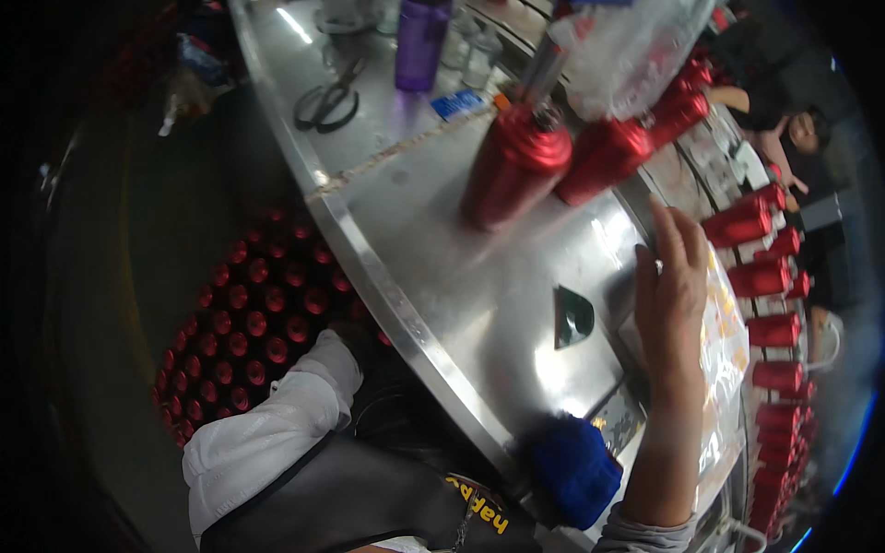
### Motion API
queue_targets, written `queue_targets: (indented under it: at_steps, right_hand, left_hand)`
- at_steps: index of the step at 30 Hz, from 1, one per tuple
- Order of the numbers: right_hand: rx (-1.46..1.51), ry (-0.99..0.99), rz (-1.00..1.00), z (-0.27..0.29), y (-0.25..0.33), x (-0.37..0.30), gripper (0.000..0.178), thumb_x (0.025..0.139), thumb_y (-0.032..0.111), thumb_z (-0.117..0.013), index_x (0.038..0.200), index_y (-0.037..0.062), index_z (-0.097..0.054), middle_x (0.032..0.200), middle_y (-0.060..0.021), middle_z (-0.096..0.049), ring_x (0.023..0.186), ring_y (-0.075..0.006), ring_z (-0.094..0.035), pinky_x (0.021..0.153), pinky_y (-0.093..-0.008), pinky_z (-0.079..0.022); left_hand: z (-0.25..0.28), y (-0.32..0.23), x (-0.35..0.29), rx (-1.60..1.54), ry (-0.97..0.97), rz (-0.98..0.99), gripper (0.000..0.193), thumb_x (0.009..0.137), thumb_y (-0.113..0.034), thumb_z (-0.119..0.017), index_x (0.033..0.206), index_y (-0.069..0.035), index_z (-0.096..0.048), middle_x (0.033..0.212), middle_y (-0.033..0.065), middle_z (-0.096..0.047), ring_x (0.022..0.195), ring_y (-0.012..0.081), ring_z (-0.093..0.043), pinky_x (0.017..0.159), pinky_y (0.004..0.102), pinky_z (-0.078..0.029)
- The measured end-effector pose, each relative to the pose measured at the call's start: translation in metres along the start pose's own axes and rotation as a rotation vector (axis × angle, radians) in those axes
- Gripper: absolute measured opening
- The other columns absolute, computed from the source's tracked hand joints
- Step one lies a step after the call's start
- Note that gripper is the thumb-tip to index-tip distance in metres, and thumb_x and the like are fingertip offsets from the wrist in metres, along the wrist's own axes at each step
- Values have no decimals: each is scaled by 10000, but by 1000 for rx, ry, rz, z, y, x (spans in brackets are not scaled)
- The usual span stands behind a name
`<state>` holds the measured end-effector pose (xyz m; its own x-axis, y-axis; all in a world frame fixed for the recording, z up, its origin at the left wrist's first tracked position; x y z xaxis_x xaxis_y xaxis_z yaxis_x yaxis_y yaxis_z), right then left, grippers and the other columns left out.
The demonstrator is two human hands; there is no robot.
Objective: The person applies gold decorative stickers to a red cylindrical container, using a green plastic scraper to smooth each label and a wooden stick to press edges. The person handles multiple red containers and sticker sheets on a metal workbench.
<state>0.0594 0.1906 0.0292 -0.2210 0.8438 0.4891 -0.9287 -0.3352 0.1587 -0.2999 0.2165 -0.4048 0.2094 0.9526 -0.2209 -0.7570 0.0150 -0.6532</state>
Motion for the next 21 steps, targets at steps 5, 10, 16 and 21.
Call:
queue_targets:
  at_steps: [5,10,16,21]
  right_hand:
    - [-121,-80,33,-41,-116,63,431,915,27,-613,1342,22,-555,1298,-194,-565,1191,-383,-546,1011,-428,-452]
    - [7,-169,183,-79,-105,98,174,907,63,-639,1066,-2,-611,1086,-177,-621,1018,-381,-588,888,-452,-477]
    - [162,-233,129,-74,-115,74,136,908,93,-644,902,4,-542,898,-154,-575,855,-382,-556,793,-459,-458]
    - [218,-342,115,8,-79,15,87,929,63,-619,891,2,-570,1052,-148,-629,980,-285,-602,865,-362,-476]
  left_hand:
    - [-6,-39,-62,-199,-14,-250,453,938,-155,-523,1380,-57,-531,1308,197,-602,1156,396,-597,967,450,-506]
    - [15,-57,-184,-122,-329,-209,449,933,-104,-521,1379,-50,-528,1280,206,-610,1153,393,-598,946,442,-508]
    - [96,-140,-225,-140,-380,-391,305,929,-44,-617,1234,-55,-637,1061,150,-690,951,299,-683,792,370,-542]
    - [166,-246,-216,-392,-569,-842,283,920,-3,-646,1201,-39,-652,1049,116,-703,890,262,-698,756,348,-546]
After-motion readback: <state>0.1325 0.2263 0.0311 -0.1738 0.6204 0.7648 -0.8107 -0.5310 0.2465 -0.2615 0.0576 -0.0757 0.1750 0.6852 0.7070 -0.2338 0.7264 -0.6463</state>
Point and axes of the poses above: each hand's wrist, its own x-axis towards the middle knuckle, its own z-axis out of the back of the hand, y = z × x, the point moved 1 cm from there along x, towards the middle knuckle
